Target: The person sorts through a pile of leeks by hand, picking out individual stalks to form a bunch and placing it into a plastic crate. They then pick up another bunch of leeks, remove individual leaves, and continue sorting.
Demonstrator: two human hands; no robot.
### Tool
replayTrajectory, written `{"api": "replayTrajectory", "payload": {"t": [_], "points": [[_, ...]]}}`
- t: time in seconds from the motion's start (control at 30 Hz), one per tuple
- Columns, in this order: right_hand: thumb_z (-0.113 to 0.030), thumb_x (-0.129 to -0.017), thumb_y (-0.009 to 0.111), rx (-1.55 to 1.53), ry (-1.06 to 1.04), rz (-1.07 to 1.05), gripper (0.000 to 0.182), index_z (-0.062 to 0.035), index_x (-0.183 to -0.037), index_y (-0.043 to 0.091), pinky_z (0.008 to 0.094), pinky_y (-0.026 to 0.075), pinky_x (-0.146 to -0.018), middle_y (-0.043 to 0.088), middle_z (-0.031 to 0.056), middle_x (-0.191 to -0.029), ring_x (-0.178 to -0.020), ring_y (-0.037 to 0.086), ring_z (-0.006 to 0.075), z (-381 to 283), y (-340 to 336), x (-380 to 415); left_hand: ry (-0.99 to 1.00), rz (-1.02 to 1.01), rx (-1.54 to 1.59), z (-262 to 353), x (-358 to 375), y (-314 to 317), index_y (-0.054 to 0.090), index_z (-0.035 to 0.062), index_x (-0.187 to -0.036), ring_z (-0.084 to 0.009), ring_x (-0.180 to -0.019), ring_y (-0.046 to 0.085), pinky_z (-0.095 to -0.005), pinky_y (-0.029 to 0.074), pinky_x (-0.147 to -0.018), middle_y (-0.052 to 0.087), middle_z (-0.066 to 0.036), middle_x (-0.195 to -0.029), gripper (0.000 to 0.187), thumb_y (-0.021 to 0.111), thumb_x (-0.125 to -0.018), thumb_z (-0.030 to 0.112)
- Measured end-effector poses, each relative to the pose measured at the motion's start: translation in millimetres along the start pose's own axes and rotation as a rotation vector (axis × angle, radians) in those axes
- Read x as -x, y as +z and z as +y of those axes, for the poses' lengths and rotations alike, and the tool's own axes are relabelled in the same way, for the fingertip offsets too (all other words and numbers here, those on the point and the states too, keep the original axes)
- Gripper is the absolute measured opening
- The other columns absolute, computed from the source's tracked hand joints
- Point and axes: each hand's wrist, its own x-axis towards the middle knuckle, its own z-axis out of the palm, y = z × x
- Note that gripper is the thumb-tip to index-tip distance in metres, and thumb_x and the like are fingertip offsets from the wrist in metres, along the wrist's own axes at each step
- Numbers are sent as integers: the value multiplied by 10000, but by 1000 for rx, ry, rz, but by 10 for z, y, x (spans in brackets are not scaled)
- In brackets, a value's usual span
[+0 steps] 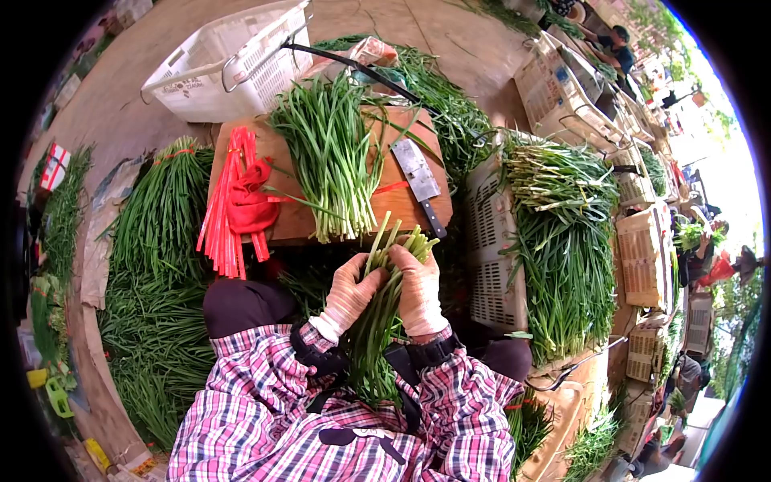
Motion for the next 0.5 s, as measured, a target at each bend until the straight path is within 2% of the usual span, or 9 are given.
{"api": "replayTrajectory", "payload": {"t": [0.13,0.33,0.47,0.5], "points": [[-38,-831,635,-72,-12,43,185,-42,-1007,580,281,494,-759,633,30,-937,-824,609,142,75,-11,-7,11,8,7,-18,4,-12,617,0,-1115,-62,-810,563,-240,490,-739,654,-8,-927,218,591,-920,94],[-112,-850,681,-15,23,-85,323,-43,-1153,595,265,475,-791,629,7,-955,-853,590,121,-11,-117,-34,50,-143,60,38,18,-29,610,-8,-1152,-64,-857,559,-238,476,-790,654,-2,-954,241,562,-940,97],[-178,-853,706,114,113,-164,370,-41,-1180,599,237,450,-730,620,-18,-905,-798,558,87,-157,-218,-82,9,-276,-59,6,-17,-80,609,-2,-1162,-71,-893,556,-248,465,-829,653,0,-979,253,565,-946,122],[-186,-874,674,125,139,-122,324,-32,-1153,619,233,434,-695,605,-21,-858,-765,546,89,-181,-191,-60,-7,-281,-63,-6,-15,-74,602,9,-1201,-74,-905,559,-250,463,-837,661,-14,-1011,287,578,-950,146]]}}
